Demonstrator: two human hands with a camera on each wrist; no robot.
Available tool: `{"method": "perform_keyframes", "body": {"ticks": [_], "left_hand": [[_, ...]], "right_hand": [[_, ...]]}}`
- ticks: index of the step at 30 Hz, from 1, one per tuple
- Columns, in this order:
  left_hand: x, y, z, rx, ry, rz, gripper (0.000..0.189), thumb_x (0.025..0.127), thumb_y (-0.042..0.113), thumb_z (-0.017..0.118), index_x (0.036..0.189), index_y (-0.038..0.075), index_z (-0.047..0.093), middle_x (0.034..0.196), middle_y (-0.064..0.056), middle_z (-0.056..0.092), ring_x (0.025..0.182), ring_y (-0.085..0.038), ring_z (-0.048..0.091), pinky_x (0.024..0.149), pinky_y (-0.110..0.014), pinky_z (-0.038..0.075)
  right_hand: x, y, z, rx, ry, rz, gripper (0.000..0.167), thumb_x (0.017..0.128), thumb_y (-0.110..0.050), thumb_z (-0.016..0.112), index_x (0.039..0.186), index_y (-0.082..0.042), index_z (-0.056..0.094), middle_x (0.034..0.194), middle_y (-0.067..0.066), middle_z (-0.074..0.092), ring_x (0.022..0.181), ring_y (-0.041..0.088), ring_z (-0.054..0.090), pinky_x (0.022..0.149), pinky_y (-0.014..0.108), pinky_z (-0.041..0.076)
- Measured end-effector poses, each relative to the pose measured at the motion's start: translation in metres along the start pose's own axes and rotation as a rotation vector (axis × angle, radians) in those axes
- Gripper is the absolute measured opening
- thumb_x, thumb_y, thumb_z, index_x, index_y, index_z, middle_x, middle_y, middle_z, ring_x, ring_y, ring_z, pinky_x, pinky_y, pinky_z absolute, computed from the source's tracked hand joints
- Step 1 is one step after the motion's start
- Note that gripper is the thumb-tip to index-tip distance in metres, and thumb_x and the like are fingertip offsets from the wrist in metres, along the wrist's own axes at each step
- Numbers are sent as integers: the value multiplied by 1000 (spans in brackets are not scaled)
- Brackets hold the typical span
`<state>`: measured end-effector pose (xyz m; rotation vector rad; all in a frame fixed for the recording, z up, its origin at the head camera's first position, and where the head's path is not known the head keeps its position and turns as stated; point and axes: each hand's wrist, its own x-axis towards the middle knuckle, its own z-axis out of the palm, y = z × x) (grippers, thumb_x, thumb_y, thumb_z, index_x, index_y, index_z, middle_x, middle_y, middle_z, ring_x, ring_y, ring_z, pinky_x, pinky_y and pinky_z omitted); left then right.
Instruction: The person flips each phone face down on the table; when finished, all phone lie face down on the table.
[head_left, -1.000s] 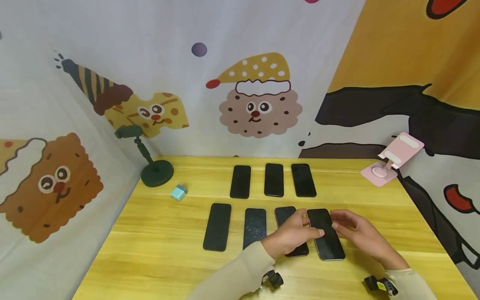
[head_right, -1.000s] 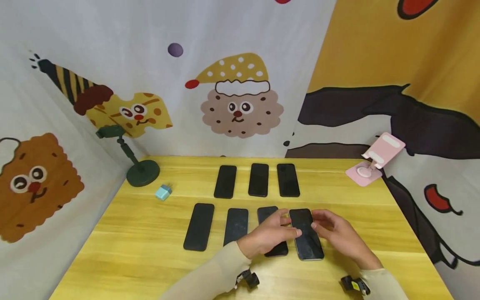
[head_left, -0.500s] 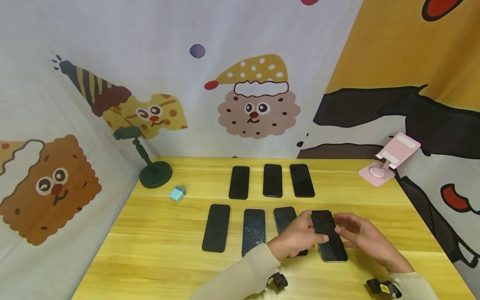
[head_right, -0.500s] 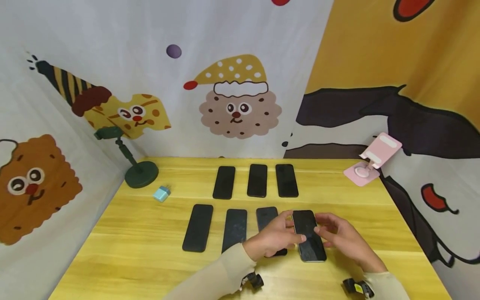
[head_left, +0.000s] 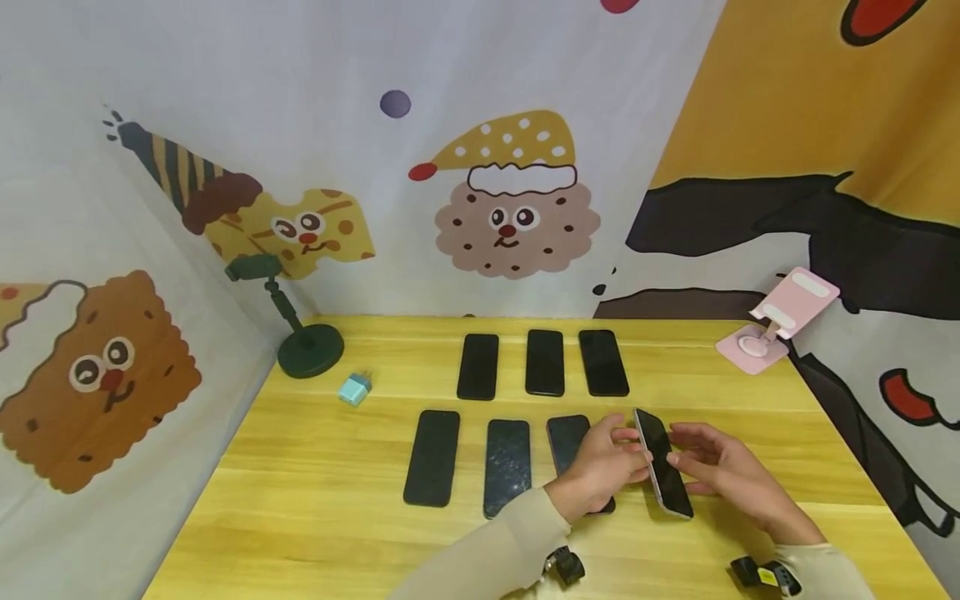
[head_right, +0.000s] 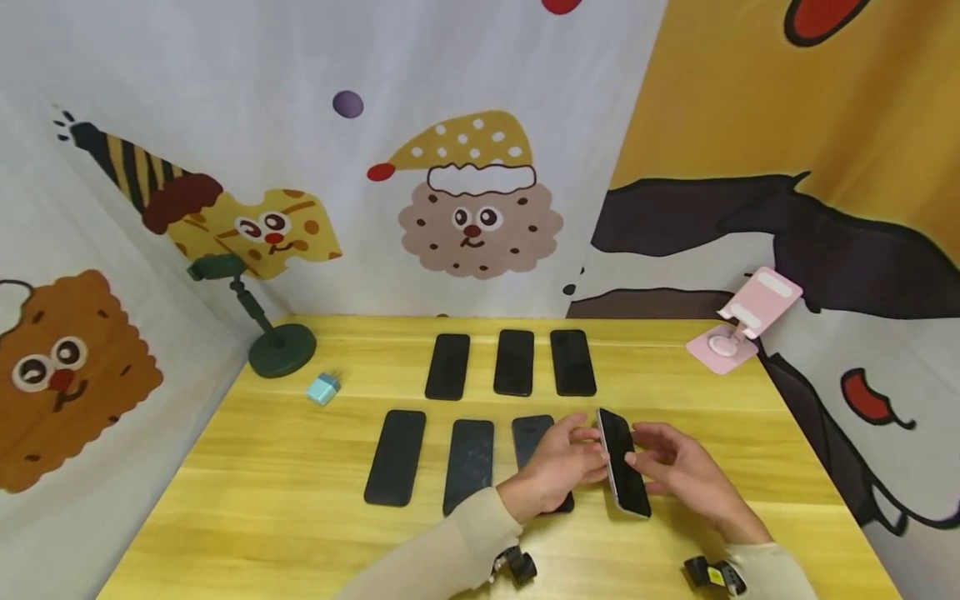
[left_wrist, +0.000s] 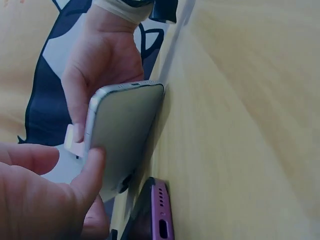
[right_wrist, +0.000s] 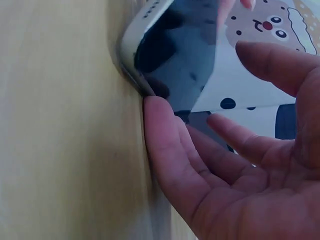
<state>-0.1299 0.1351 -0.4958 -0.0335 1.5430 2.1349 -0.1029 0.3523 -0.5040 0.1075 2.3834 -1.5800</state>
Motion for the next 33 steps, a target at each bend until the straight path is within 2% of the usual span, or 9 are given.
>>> {"method": "perform_keyframes", "body": {"ticks": [4, 8, 14, 18, 23, 27, 33], "left_hand": [[8, -2, -2, 37, -53, 27, 54, 92, -16, 67, 144, -2, 60, 107, -6, 62, 89, -16, 64, 87, -42, 64], [10, -5, -5, 59, -114, 13, 52, 91, -17, 68, 138, 5, 68, 104, -7, 62, 86, -16, 67, 87, -41, 64], [6, -9, -5, 75, -171, -66, 65, 94, -10, 72, 146, 28, 61, 122, -7, 63, 97, -29, 75, 88, -56, 63], [5, -11, -6, 56, -201, -82, 69, 95, -9, 71, 146, 36, 59, 136, -9, 62, 104, -34, 74, 89, -62, 61], [5, -11, -7, 25, -235, -84, 75, 95, -12, 70, 146, 40, 57, 130, -10, 67, 105, -44, 75, 88, -64, 61], [3, -9, -7, 44, -254, -100, 77, 94, -11, 70, 149, 40, 55, 127, -8, 68, 108, -39, 74, 91, -66, 59], [-2, -6, -6, 162, -290, -120, 83, 95, -7, 73, 159, 38, 45, 143, -4, 58, 125, -30, 67, 97, -62, 58]], "right_hand": [[2, -6, 5, -7, 0, -6, 76, 102, -30, 74, 158, 5, 37, 156, 35, 44, 117, 21, 65, 81, 40, 66], [0, -9, 8, 12, -14, 3, 77, 101, -28, 75, 157, 7, 36, 156, 35, 43, 115, 22, 64, 82, 41, 66], [-2, -10, 9, -11, -19, 15, 77, 103, -32, 72, 159, 4, 35, 159, 33, 42, 128, 36, 59, 82, 40, 66], [-2, -12, 11, 3, -37, -9, 74, 105, -31, 69, 161, 2, 34, 158, 34, 43, 130, 38, 60, 82, 40, 66], [-1, -16, 12, 22, -62, -49, 77, 106, -30, 67, 166, -3, 28, 153, 36, 48, 125, 36, 65, 81, 41, 65], [-1, -18, 13, 44, -73, -37, 80, 106, -27, 67, 167, -2, 23, 153, 39, 46, 122, 36, 67, 78, 43, 66], [-5, -22, 14, 25, -60, -27, 82, 105, -26, 69, 167, 1, 22, 152, 41, 46, 120, 37, 68, 77, 42, 66]]}}
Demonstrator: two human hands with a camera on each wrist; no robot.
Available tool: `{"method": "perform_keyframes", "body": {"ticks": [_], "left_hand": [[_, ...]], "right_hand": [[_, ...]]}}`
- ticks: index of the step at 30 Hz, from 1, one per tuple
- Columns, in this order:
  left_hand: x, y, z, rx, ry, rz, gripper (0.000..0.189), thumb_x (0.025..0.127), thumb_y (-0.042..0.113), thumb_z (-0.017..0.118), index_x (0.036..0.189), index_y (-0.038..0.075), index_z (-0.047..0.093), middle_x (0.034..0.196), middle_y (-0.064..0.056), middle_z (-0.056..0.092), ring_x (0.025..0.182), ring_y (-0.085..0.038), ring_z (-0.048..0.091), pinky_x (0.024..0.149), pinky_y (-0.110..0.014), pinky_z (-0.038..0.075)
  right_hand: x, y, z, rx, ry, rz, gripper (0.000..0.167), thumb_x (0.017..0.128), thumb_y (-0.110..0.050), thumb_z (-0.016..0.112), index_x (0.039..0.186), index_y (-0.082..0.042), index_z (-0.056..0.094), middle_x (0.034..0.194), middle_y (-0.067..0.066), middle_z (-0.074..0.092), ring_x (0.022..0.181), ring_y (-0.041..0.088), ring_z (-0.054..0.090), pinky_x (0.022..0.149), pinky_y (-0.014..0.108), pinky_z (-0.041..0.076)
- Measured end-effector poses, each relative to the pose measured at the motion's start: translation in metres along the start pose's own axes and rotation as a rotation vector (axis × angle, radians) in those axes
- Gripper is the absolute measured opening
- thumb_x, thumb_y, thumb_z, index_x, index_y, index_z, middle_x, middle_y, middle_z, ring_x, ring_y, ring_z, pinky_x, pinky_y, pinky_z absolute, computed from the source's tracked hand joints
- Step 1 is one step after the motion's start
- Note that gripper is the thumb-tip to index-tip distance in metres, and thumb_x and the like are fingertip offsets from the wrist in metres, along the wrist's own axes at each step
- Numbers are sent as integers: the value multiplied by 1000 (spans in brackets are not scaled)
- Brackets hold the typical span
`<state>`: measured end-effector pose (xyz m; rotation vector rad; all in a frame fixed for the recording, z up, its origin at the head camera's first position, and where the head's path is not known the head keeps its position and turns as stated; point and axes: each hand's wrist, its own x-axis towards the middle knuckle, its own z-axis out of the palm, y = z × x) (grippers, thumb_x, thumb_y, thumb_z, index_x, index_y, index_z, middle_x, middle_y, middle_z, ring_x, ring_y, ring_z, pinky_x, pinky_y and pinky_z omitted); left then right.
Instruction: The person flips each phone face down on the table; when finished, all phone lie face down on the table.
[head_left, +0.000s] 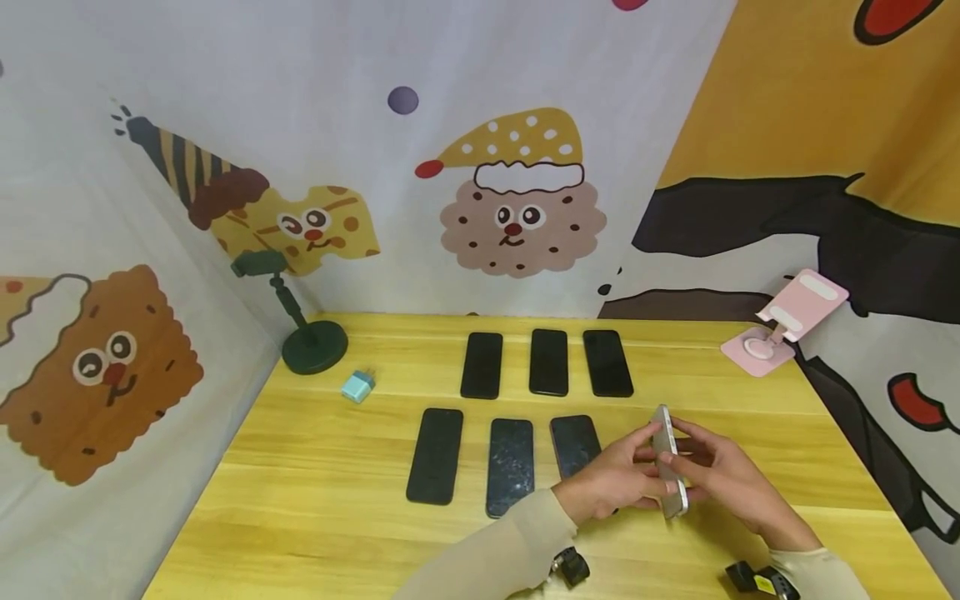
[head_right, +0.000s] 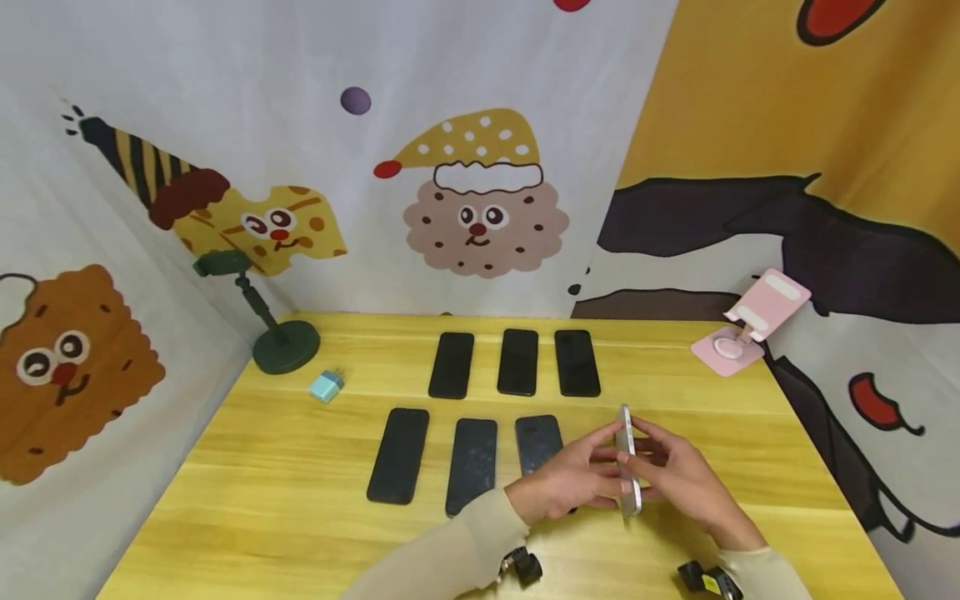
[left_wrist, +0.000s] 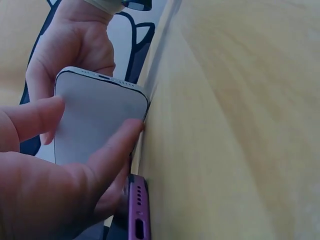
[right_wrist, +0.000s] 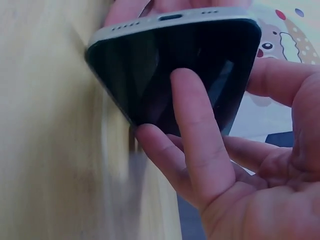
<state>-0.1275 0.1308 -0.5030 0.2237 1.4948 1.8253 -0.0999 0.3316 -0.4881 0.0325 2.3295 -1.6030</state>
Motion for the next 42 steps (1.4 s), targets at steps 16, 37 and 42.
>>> {"method": "perform_keyframes", "body": {"ticks": [16, 37, 42], "left_hand": [[-7, 3, -1, 137, 115, 34, 68, 98, 6, 75, 157, 23, 46, 143, 2, 58, 108, -18, 70, 86, -43, 63], [6, -1, -4, -18, 214, 83, 71, 95, -16, 65, 150, 28, 55, 104, -9, 62, 84, -26, 71, 79, -49, 66], [10, -2, -1, 33, 267, 87, 74, 91, -19, 68, 147, 28, 59, 99, -8, 62, 78, -22, 70, 73, -42, 66]], "right_hand": [[-12, -9, -10, -40, -1, -11, 77, 107, -10, 61, 168, 3, 16, 149, 43, 49, 103, 24, 73, 67, 41, 65], [2, 2, -24, 46, 92, -10, 68, 111, -17, 56, 164, 8, 21, 118, 12, 58, 94, 15, 69, 73, 41, 66], [7, 8, -25, -75, 127, 47, 64, 112, -20, 56, 162, 10, 29, 116, 19, 61, 82, 17, 67, 66, 39, 65]]}}
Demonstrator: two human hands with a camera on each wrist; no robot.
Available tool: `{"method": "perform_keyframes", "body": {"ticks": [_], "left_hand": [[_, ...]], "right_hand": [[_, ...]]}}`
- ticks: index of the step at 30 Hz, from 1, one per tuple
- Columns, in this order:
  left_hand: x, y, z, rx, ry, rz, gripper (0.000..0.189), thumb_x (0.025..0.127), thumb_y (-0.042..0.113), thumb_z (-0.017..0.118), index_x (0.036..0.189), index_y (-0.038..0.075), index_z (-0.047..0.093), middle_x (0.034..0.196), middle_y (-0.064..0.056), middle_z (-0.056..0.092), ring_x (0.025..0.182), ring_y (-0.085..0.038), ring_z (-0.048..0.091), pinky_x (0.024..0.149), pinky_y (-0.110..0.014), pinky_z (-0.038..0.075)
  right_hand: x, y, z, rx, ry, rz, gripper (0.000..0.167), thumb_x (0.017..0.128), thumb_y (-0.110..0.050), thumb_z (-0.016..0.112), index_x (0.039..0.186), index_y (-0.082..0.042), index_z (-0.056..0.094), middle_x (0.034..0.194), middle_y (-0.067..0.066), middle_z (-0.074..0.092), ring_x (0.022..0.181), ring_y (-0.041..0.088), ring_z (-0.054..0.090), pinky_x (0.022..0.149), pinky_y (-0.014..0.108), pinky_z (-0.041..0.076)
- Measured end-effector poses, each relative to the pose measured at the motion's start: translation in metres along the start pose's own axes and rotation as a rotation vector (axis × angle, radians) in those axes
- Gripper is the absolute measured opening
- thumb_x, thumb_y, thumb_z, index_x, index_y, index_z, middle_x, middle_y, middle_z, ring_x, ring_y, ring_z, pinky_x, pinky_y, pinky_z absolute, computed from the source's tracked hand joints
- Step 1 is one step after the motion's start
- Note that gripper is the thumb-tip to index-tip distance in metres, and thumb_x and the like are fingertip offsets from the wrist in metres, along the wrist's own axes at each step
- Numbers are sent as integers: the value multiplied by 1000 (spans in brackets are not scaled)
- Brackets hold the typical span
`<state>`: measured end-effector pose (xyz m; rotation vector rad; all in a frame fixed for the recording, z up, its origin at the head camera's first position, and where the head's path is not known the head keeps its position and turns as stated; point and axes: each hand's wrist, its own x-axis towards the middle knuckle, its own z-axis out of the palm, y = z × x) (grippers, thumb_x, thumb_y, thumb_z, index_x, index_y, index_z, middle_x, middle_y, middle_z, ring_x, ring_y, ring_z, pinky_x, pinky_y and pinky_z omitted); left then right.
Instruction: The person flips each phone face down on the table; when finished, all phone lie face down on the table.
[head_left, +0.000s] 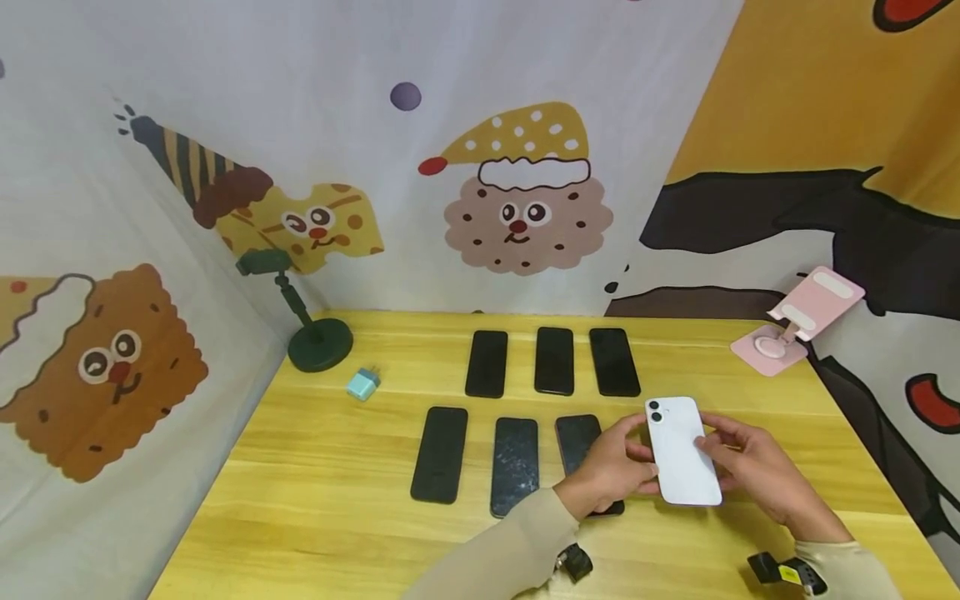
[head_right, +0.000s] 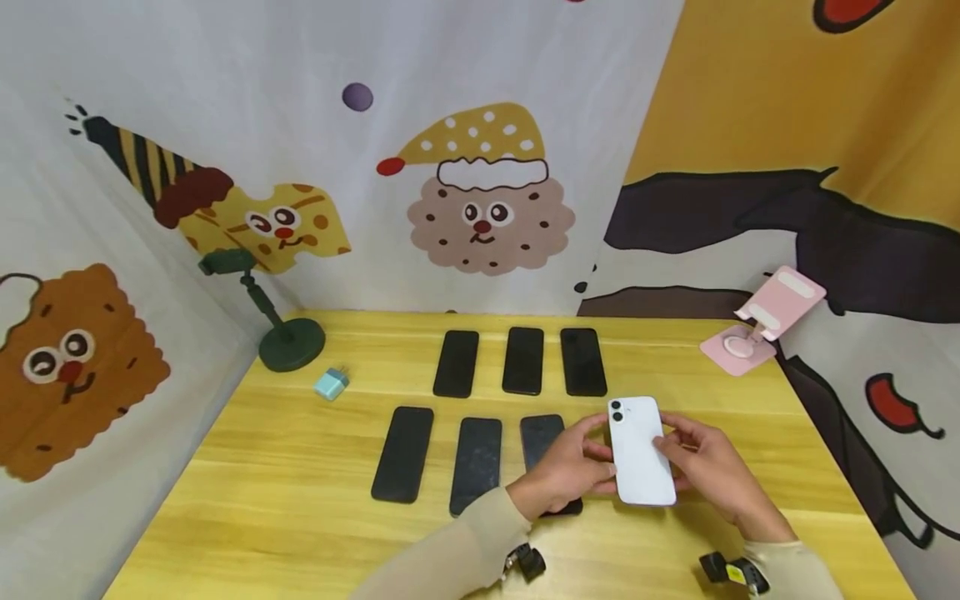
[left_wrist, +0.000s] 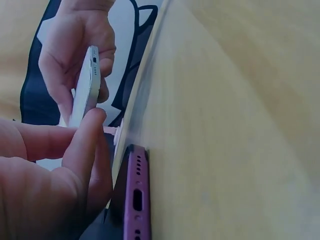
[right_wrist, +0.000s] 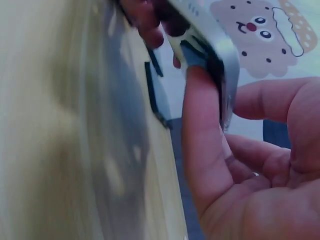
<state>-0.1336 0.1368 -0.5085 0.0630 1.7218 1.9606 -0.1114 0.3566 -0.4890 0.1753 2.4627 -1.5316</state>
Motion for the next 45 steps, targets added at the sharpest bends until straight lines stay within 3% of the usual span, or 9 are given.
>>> {"method": "perform_keyframes", "body": {"ticks": [6, 11, 16, 20, 37, 39, 42, 45], "left_hand": [[1, 1, 3, 45, 52, -11, 76, 86, -19, 72, 145, 28, 62, 95, -9, 63, 72, -20, 68, 70, -42, 66], [0, 2, 7, 99, 36, -37, 82, 83, -20, 74, 150, 25, 57, 92, -8, 62, 69, -17, 64, 69, -38, 65], [-2, 6, 7, 279, 29, -56, 84, 84, -11, 79, 155, 27, 54, 93, -2, 63, 69, -13, 60, 63, -27, 56], [-3, 11, 5, 404, 22, -53, 80, 85, -2, 82, 155, 27, 55, 95, 2, 66, 72, -10, 60, 63, -25, 50], [0, 11, 8, 451, 78, -48, 61, 90, 5, 83, 147, 19, 65, 92, 3, 62, 66, -12, 70, 61, -22, 56], [0, 11, 7, 449, 78, -44, 56, 90, 5, 82, 143, 18, 68, 91, 4, 60, 67, -12, 71, 61, -22, 56], [-1, 11, 5, 442, 66, -22, 24, 91, 5, 81, 114, 11, 76, 88, 5, 56, 65, -12, 69, 58, -20, 51], [-3, 12, 4, 440, 54, -7, 13, 92, 6, 80, 94, 9, 68, 86, 6, 52, 63, -11, 66, 56, -19, 47]], "right_hand": [[5, 6, -3, -93, -7, 18, 63, 111, -19, 57, 161, 9, 32, 107, 15, 67, 74, 17, 63, 62, 37, 63], [8, 16, -7, -96, -44, 40, 63, 110, -15, 58, 162, 8, 30, 104, 14, 68, 76, 18, 63, 63, 37, 63], [10, 22, -8, -86, -67, 50, 65, 109, -14, 58, 162, 9, 29, 106, 16, 66, 77, 19, 63, 63, 39, 64], [13, 21, -7, -123, -53, 53, 65, 108, -13, 60, 160, 11, 31, 107, 18, 65, 80, 20, 63, 64, 40, 65], [13, 16, -2, -207, -14, 56, 65, 104, -11, 66, 158, 10, 37, 115, 21, 63, 95, 23, 64, 64, 38, 64], [12, 15, -1, -210, -10, 58, 64, 104, -12, 67, 157, 9, 38, 116, 21, 62, 95, 23, 64, 64, 37, 64], [9, 15, -1, -205, -7, 61, 61, 105, -12, 64, 157, 9, 40, 119, 22, 62, 95, 22, 64, 66, 36, 64], [6, 14, 0, -197, 0, 69, 59, 106, -14, 62, 156, 9, 41, 121, 23, 60, 94, 21, 64, 68, 35, 64]]}}
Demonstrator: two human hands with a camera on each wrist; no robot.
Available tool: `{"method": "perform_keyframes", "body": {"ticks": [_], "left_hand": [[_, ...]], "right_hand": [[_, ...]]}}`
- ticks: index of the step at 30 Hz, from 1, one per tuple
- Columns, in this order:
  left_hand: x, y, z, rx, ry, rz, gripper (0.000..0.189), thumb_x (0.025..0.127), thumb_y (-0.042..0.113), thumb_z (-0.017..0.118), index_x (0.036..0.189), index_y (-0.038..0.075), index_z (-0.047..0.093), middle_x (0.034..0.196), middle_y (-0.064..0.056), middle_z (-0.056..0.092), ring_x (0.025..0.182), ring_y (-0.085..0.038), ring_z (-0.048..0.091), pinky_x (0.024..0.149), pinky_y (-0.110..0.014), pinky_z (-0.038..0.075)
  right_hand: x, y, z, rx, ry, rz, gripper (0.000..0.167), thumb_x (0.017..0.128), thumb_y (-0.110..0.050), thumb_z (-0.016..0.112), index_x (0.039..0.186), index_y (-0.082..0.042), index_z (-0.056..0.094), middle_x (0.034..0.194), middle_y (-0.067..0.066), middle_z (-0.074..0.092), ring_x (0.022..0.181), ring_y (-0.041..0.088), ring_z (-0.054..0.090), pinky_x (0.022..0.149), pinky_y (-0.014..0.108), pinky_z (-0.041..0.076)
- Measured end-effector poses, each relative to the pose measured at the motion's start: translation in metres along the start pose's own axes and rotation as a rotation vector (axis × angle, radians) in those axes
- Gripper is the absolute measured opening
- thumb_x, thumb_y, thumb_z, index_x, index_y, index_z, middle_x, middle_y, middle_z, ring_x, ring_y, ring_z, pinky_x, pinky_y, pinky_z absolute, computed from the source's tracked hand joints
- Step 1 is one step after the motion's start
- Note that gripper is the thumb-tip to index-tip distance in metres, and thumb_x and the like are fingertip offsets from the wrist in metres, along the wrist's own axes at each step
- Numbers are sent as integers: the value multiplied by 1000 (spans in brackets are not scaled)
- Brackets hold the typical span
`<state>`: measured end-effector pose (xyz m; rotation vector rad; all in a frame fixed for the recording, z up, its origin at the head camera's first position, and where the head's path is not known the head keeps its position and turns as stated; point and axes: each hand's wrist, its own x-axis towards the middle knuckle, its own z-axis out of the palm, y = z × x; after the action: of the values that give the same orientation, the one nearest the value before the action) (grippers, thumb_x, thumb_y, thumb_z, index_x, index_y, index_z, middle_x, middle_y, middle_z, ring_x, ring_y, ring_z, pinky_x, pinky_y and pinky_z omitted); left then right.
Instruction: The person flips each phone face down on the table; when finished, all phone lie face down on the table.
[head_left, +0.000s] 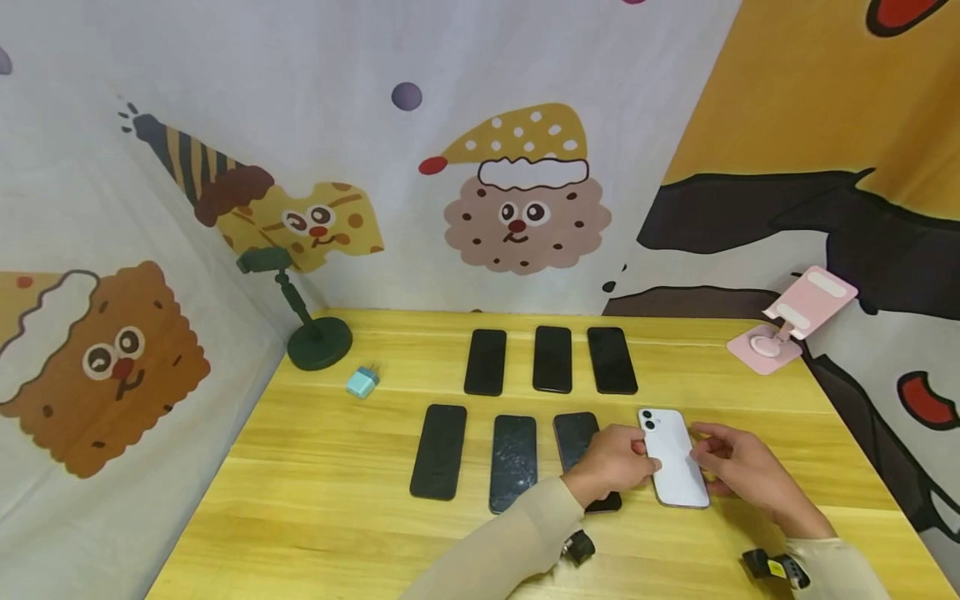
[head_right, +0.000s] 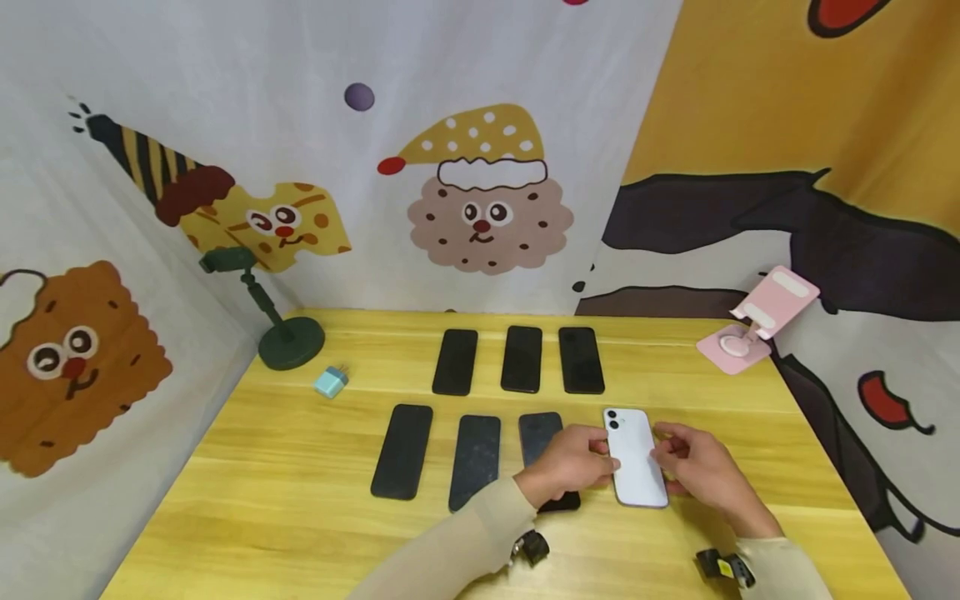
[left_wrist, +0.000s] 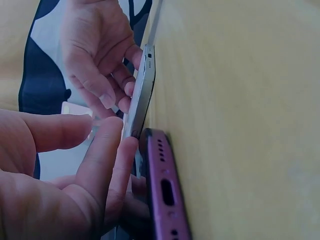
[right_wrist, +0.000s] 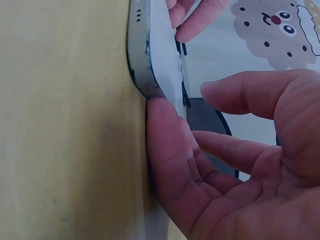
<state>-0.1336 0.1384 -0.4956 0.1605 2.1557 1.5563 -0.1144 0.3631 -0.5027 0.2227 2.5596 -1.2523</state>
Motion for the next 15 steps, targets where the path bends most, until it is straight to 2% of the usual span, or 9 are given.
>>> {"method": "perform_keyframes", "body": {"ticks": [2, 3, 5, 9, 12, 15], "left_hand": [[0, 0, 0, -7, -8, -5, 14, 93, 6, 80, 94, 7, 67, 87, 6, 53, 66, -12, 68, 57, -19, 47], [-1, 0, -1, -10, -10, -11, 13, 93, 7, 80, 101, 7, 70, 90, 6, 54, 68, -12, 70, 59, -20, 48], [-1, -1, -1, -31, -17, -27, 25, 93, 7, 80, 117, 7, 73, 96, 5, 59, 74, -15, 74, 63, -21, 54], [-1, -4, -3, -90, -46, -55, 54, 94, 8, 80, 145, 13, 65, 114, 2, 67, 86, -22, 80, 75, -29, 63], [-2, -5, -5, -162, -72, -57, 54, 94, 6, 78, 146, 10, 63, 121, -3, 68, 91, -27, 79, 80, -36, 65], [-4, -5, -9, -221, -89, -49, 49, 96, 6, 77, 143, 7, 64, 123, -6, 66, 92, -30, 78, 81, -40, 65]], "right_hand": [[-1, 0, 0, 7, 4, 4, 58, 106, -14, 62, 155, 10, 42, 121, 23, 59, 94, 21, 65, 68, 34, 64], [-1, 0, 0, 8, 6, 4, 58, 107, -15, 62, 155, 9, 42, 122, 23, 59, 94, 21, 65, 68, 34, 64], [-1, 0, 0, 13, 5, 5, 58, 107, -16, 62, 155, 9, 43, 122, 23, 59, 94, 21, 65, 69, 34, 64], [-2, -1, -1, 22, -3, 12, 61, 107, -23, 63, 156, 8, 43, 124, 23, 61, 94, 20, 66, 70, 34, 64], [-3, -3, -1, 9, -1, 15, 64, 107, -30, 65, 155, 6, 44, 124, 21, 63, 94, 20, 66, 70, 33, 63], [-4, -7, 0, -31, 25, -24, 64, 106, -33, 67, 153, 5, 47, 121, 19, 66, 91, 18, 65, 69, 31, 62]]}}
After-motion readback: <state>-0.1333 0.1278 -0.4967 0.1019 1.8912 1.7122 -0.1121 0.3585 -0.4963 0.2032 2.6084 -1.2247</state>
